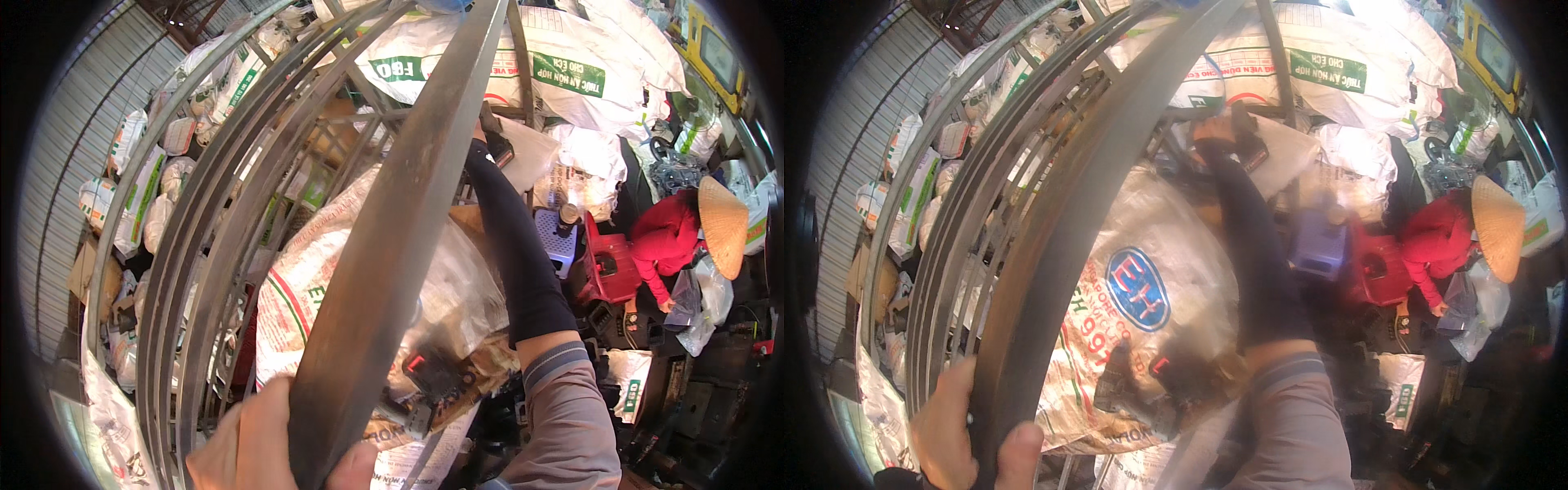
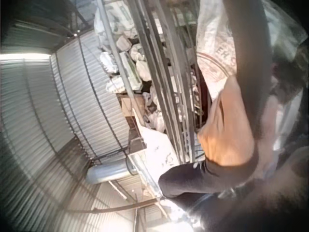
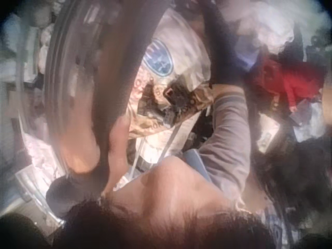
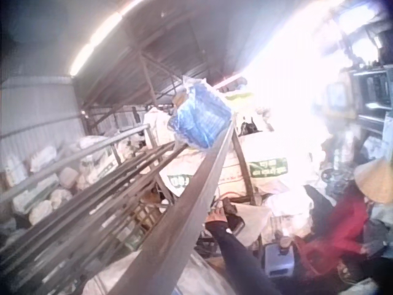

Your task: The person uses a cordless drill to make holes in black plastic parts while sitting on the floor. They repeatedly position the parts on a green cloth, drill, and then move the parts aside.

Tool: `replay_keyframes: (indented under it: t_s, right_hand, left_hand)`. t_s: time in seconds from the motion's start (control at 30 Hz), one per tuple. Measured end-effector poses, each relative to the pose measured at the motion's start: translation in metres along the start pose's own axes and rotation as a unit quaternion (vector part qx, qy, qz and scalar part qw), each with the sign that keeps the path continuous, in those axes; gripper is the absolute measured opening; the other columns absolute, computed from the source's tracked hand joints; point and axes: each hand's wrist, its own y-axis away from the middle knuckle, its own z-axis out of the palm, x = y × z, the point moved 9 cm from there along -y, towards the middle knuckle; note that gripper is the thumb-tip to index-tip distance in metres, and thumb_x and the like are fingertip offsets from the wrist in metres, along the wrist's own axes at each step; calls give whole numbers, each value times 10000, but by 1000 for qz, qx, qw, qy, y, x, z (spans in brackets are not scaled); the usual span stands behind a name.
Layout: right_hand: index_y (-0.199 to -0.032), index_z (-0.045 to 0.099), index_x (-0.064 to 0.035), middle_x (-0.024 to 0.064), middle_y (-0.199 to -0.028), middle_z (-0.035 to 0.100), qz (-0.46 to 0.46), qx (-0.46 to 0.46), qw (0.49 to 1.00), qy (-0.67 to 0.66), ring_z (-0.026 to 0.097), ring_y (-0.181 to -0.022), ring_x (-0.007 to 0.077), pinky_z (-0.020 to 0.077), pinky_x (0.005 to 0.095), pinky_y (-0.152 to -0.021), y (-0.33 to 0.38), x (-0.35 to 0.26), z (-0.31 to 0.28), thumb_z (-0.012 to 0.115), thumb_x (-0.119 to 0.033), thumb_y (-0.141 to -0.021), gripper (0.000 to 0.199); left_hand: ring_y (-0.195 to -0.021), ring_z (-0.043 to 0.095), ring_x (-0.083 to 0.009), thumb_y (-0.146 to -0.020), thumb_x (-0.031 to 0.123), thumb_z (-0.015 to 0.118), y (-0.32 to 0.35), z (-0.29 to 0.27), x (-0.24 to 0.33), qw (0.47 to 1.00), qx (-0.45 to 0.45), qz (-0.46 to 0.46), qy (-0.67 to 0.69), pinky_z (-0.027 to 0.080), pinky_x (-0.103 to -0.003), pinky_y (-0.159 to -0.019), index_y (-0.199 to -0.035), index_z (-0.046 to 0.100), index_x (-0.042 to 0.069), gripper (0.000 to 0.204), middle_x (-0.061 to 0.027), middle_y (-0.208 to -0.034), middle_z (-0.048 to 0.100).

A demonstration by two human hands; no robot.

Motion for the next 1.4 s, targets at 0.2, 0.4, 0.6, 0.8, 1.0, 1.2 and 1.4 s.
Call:
replay_keyframes:
  t_s: [0.2,0.4,0.6,0.8,1.0,1.2,1.4]
  right_hand:
    - [-1153,599,-76,154,-1014,663,213,10,976,-32,637,-963,313,496,397,-839,-25,20,61,628,-331,-849,397]
    - [-1375,405,12,211,-1085,668,406,45,859,-308,650,-1021,311,479,389,-948,-16,64,123,580,-410,-878,676]
    - [-1151,556,-14,196,-995,676,106,2,992,65,664,-961,294,472,390,-907,-39,34,125,578,-348,-849,450]
    - [-925,634,-43,172,-856,680,3,7,994,111,679,-846,269,501,375,-792,-34,31,44,597,-230,-796,230]
    - [-736,695,-59,161,-753,683,17,-36,999,21,695,-757,268,526,378,-703,-16,38,-71,620,-172,-774,141]
    - [-1080,658,-69,199,-990,692,202,-164,949,-175,657,-997,351,499,446,-836,70,69,-158,618,-499,-864,483]
    - [-1195,627,-29,156,-990,710,191,-91,869,-448,670,-875,220,496,350,-799,217,81,-254,685,-414,-867,509]
  left_hand:
    - [-1138,571,-381,-848,17,657,0,1,-6,994,66,-80,24,485,-393,-972,-1326,486,-35,510,-267,-1332,509]
    - [-1119,583,-363,-856,13,646,-6,7,-23,994,34,-96,26,497,-375,-953,-1310,494,-34,481,-266,-1327,511]
    - [-1101,595,-345,-864,8,636,-11,8,-22,993,17,-113,24,508,-357,-933,-1294,503,-34,452,-265,-1322,513]
    - [-1082,607,-326,-872,3,626,-3,12,-26,992,13,-121,24,520,-339,-914,-1279,512,-34,424,-264,-1317,515]
    - [-1064,620,-308,-880,-1,615,4,11,-21,990,15,-133,31,532,-321,-895,-1263,520,-34,396,-263,-1312,517]
    - [-1082,626,-201,-961,172,584,4,10,39,885,200,341,-245,530,-255,-856,-1308,480,-26,413,-229,-1339,496]
    - [-1156,542,-280,-923,283,626,12,2,4,996,7,-11,-94,395,-390,-1015,-1333,481,-27,534,-230,-1243,533]
